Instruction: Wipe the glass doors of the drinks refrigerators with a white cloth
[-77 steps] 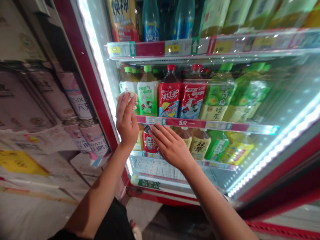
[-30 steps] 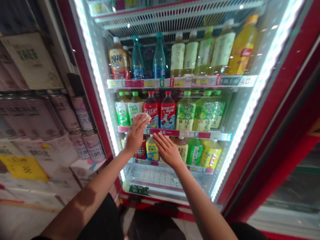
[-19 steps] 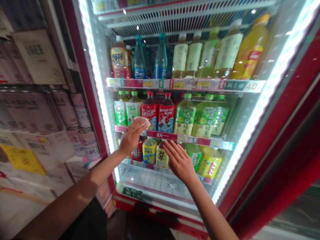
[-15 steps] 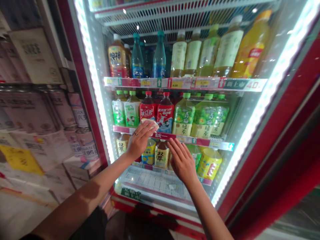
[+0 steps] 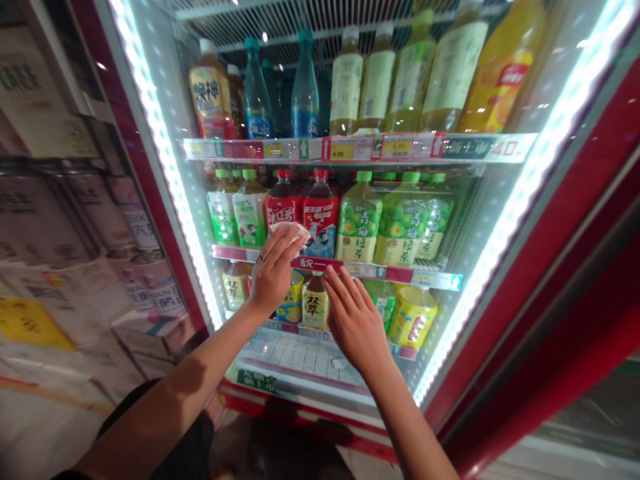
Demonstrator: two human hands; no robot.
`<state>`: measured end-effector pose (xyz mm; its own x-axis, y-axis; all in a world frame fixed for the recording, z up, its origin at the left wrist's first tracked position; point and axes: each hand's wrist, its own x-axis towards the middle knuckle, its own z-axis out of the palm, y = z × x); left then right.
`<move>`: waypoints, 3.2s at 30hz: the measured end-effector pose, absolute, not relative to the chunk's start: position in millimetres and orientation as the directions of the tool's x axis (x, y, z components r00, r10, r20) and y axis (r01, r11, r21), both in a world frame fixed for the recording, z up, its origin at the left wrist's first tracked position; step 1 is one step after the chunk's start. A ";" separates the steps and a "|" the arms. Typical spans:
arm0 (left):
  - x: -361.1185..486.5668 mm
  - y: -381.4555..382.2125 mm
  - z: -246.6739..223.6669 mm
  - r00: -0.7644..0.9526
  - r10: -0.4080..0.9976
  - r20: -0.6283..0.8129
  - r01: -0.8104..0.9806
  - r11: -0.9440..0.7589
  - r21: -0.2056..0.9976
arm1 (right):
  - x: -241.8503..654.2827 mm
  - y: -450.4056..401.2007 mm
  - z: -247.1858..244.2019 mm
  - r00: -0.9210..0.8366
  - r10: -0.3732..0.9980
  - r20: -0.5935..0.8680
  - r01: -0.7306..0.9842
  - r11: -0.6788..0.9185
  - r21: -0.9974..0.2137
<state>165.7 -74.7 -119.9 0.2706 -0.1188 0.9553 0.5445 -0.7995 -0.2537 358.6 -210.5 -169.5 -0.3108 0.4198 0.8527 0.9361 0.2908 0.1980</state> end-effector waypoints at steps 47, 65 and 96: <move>240.5 -115.0 -132.9 0.380 -0.130 0.916 0.496 -0.807 -0.321 | 405.8 -247.7 -171.5 -0.278 0.397 0.875 0.959 0.171 0.227; 248.3 -123.1 -150.1 0.447 -0.077 0.891 0.483 -0.818 -0.313 | 418.5 -253.1 -180.6 -0.229 0.458 0.859 0.972 0.160 0.174; 279.6 -129.6 -124.3 0.353 -0.086 0.932 0.510 -0.817 -0.268 | 425.6 -255.6 -191.6 -0.221 0.406 0.887 0.972 0.165 0.166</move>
